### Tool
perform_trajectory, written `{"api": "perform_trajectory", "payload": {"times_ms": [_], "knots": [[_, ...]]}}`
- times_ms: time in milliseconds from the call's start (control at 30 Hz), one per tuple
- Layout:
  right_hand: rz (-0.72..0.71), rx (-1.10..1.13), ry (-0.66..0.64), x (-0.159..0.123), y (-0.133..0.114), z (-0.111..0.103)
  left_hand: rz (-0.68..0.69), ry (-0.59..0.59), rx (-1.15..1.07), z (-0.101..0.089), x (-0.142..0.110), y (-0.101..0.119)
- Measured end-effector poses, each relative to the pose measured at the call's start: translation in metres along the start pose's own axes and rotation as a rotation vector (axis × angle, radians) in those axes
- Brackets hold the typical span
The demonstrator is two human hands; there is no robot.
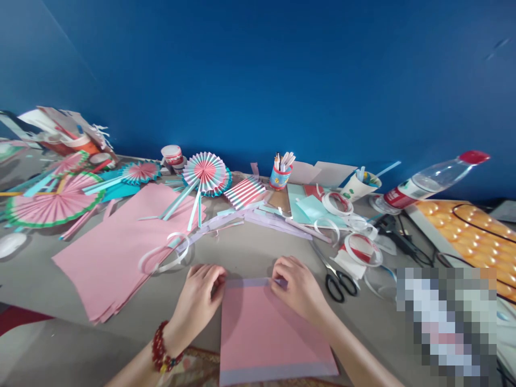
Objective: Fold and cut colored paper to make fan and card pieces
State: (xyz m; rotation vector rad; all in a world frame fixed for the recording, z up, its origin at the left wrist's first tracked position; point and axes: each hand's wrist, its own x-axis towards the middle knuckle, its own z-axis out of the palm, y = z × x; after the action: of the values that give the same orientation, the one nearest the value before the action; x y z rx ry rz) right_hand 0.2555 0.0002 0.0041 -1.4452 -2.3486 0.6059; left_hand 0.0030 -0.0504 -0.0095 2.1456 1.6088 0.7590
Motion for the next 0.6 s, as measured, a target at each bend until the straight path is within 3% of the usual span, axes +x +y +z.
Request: {"api": "perform_trajectory", "payload": {"times_ms": [600], "knots": [[0.002,-0.022,-0.001,-0.0013,-0.0014,-0.0005,-0.010,-0.017,0.035,-0.0019,0.0008,0.0023]]}}
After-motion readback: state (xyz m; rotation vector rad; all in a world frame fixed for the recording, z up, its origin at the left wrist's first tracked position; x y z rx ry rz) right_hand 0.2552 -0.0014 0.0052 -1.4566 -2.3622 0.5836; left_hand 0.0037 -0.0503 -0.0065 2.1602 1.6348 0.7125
